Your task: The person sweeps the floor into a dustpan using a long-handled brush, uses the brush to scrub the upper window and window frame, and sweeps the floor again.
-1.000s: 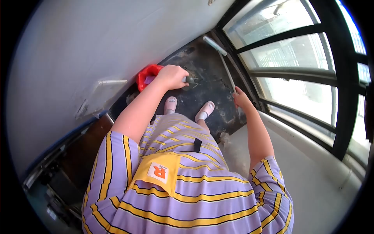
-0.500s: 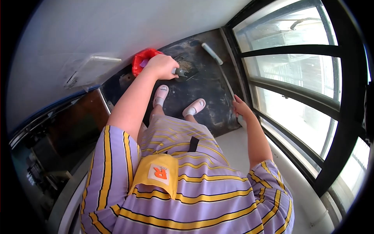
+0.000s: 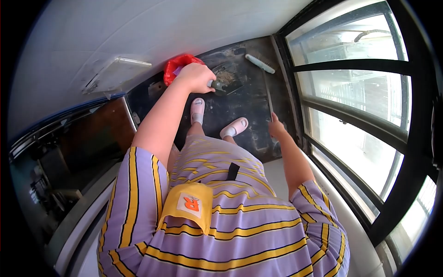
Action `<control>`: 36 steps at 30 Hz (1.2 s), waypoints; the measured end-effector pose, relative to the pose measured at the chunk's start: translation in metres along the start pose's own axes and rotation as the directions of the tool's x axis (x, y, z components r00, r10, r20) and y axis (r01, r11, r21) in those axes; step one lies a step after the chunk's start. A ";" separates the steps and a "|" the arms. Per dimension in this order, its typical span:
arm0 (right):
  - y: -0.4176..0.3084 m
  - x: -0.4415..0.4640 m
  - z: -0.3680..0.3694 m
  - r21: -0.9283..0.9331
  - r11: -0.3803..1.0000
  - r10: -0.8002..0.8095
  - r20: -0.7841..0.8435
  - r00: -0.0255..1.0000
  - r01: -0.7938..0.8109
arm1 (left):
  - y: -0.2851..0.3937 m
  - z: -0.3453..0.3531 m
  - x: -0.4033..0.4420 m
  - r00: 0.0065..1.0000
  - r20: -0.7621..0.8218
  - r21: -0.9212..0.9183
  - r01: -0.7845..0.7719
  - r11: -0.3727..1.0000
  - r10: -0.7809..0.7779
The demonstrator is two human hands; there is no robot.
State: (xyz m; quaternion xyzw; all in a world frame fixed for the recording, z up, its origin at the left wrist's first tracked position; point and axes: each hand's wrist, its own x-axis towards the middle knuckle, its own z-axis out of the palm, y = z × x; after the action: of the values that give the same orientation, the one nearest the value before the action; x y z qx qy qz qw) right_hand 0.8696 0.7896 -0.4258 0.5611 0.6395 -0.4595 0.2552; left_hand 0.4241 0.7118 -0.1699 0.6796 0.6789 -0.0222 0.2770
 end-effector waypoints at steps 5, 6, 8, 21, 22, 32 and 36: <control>-0.028 -0.120 -0.086 0.287 0.956 0.032 0.112 0.993 -0.063 | -0.002 0.002 0.001 1.000 -0.011 0.007 -0.006 1.000 0.006; -0.032 -0.143 -0.109 0.294 0.952 0.049 0.114 0.992 -0.081 | 0.000 0.000 0.000 1.000 -0.003 0.005 0.004 1.000 -0.004; -0.026 -0.166 -0.129 0.232 0.969 0.063 0.084 0.995 -0.081 | 0.000 0.000 -0.001 1.000 0.008 0.000 0.016 1.000 -0.016; -0.075 -0.116 -0.003 0.650 0.729 -0.005 0.317 0.948 -0.214 | 0.007 0.004 -0.002 1.000 0.011 0.045 0.004 0.999 -0.004; -0.070 -0.127 -0.010 0.728 0.630 -0.038 0.377 0.925 -0.271 | 0.006 0.005 -0.004 1.000 0.013 0.043 0.004 0.999 -0.004; -0.083 -0.145 -0.034 0.180 0.982 -0.058 0.003 0.998 0.057 | -0.017 0.014 -0.041 1.000 0.009 0.002 -0.027 1.000 0.027; -0.118 -0.087 -0.039 0.050 0.997 0.052 -0.021 0.998 -0.051 | -0.019 0.019 -0.079 1.000 0.008 -0.077 -0.013 0.997 0.013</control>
State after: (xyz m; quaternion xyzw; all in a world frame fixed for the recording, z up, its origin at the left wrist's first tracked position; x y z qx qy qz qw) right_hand 0.7855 0.7880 -0.2996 0.5886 0.6162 -0.4621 0.2455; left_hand 0.4069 0.6308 -0.1610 0.6728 0.6737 0.0028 0.3058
